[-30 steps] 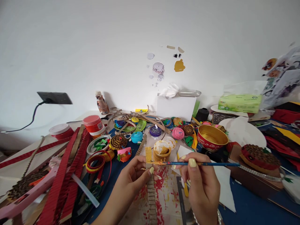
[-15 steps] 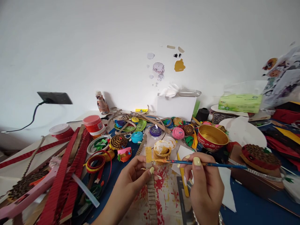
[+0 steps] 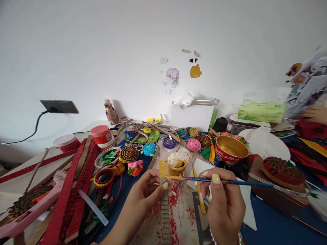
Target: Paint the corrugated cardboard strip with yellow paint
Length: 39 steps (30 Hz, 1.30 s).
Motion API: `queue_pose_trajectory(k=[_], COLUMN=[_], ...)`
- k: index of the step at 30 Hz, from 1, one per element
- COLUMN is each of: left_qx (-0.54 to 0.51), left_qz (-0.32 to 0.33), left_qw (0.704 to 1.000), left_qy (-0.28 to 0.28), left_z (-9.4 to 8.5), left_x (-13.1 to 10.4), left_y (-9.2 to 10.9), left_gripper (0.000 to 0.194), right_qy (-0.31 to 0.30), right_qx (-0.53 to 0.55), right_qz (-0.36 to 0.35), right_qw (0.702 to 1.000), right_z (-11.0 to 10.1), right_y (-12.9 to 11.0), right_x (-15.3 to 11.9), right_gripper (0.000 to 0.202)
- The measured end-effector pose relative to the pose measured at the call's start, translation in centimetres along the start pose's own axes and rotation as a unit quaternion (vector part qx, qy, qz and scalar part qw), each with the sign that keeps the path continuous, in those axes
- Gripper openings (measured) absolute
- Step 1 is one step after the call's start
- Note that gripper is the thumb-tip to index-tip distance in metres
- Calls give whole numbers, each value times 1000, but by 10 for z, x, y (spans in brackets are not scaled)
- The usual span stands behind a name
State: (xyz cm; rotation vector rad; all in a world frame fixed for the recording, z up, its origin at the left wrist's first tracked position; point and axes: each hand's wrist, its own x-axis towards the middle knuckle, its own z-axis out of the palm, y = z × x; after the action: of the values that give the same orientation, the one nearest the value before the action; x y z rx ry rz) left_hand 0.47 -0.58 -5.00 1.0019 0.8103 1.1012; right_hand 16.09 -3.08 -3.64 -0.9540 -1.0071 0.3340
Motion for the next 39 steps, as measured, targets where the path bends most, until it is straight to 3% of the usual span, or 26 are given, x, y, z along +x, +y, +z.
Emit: queue_pose_trajectory(k=[8, 15, 22, 28, 35, 39], left_qx=[2, -10, -15, -5, -5, -1], left_qz=[-1, 7, 2, 12, 8, 9], left_qw=[1000, 1000, 1000, 1000, 1000, 1000], left_qy=[-5, -7, -10, -3, -5, -5], left_z=[1, 0, 0, 0, 0, 0], left_x=[1, 0, 1, 1, 0, 0], left_y=[-2, -2, -2, -1, -2, -1], left_gripper=[23, 20, 19, 18, 20, 19], right_qy=[-80, -17, -75, -38, -77, -40], right_qx=[-22, -9, -38, -34, -34, -31], right_qz=[-50, -25, -46, -61, -60, -59], right_qw=[995, 1000, 995, 997, 995, 997], right_z=[-1, -2, -2, -3, -3, -4], right_y=[1, 2, 0, 3, 4, 3], right_x=[0, 0, -2, -1, -3, -3], right_gripper=[14, 12, 13, 13, 14, 14])
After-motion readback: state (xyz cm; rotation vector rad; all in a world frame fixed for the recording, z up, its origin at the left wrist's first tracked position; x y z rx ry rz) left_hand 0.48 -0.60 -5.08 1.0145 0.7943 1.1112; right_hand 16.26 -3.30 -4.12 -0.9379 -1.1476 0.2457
